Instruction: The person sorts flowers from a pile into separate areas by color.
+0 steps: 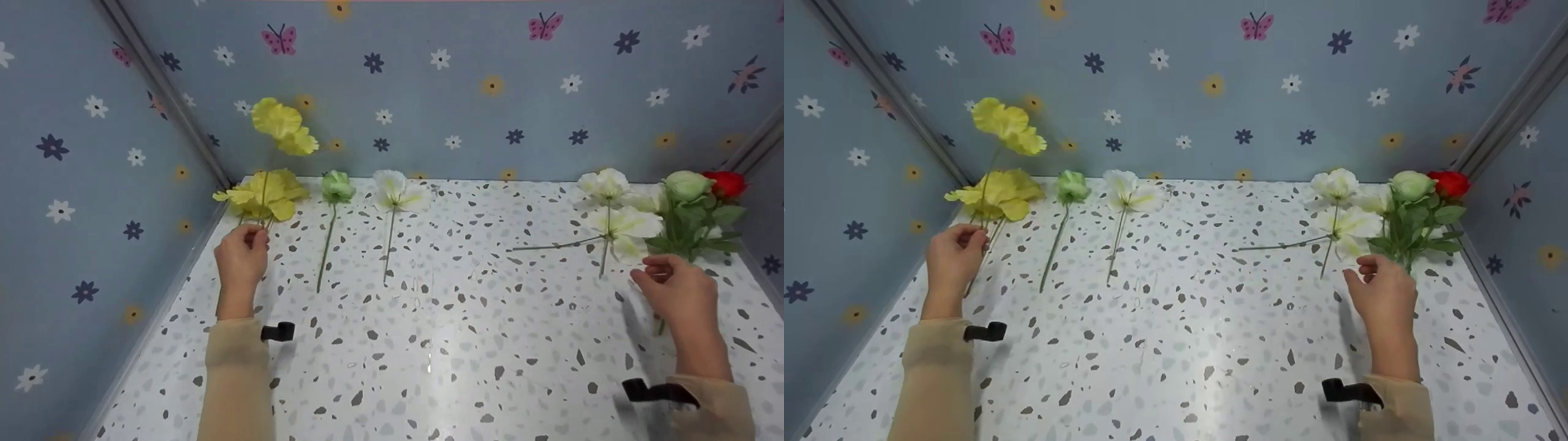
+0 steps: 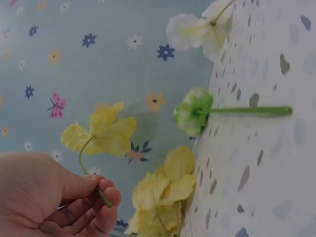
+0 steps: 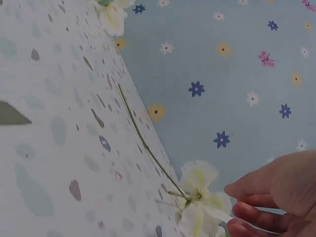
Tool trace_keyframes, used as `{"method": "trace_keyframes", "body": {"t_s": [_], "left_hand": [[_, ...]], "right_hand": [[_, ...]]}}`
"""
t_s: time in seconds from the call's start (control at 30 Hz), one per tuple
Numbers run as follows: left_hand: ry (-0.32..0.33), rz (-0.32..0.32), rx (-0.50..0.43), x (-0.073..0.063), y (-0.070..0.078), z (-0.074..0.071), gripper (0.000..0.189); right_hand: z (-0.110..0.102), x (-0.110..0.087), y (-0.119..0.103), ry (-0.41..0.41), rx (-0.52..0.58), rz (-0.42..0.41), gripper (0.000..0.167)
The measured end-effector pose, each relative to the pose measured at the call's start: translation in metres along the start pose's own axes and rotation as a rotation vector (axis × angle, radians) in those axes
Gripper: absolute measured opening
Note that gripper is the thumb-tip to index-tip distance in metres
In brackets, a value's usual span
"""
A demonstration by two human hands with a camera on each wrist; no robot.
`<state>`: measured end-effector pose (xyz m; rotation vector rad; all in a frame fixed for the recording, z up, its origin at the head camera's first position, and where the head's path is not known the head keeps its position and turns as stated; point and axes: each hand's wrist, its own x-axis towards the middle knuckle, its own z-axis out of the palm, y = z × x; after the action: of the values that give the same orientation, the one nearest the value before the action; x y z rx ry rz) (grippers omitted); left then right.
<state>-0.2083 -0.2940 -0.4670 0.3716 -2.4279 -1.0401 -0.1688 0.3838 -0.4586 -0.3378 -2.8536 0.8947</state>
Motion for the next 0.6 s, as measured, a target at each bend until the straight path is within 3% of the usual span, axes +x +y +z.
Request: {"method": "trace_keyframes", "body": {"t_s": [0.27, 0.6], "left_hand": [[-0.041, -0.154, 0.061, 0.001, -0.04, -0.008, 0.027], [-0.124, -0.216, 0.181, 0.003, -0.054, -0.008, 0.027]], "right_hand": [[-0.008, 0.001, 0.028, -0.024, -0.107, 0.038, 0.053], [-0.007, 0.004, 0.038, -0.091, -0.139, 0.092, 0.053]]}}
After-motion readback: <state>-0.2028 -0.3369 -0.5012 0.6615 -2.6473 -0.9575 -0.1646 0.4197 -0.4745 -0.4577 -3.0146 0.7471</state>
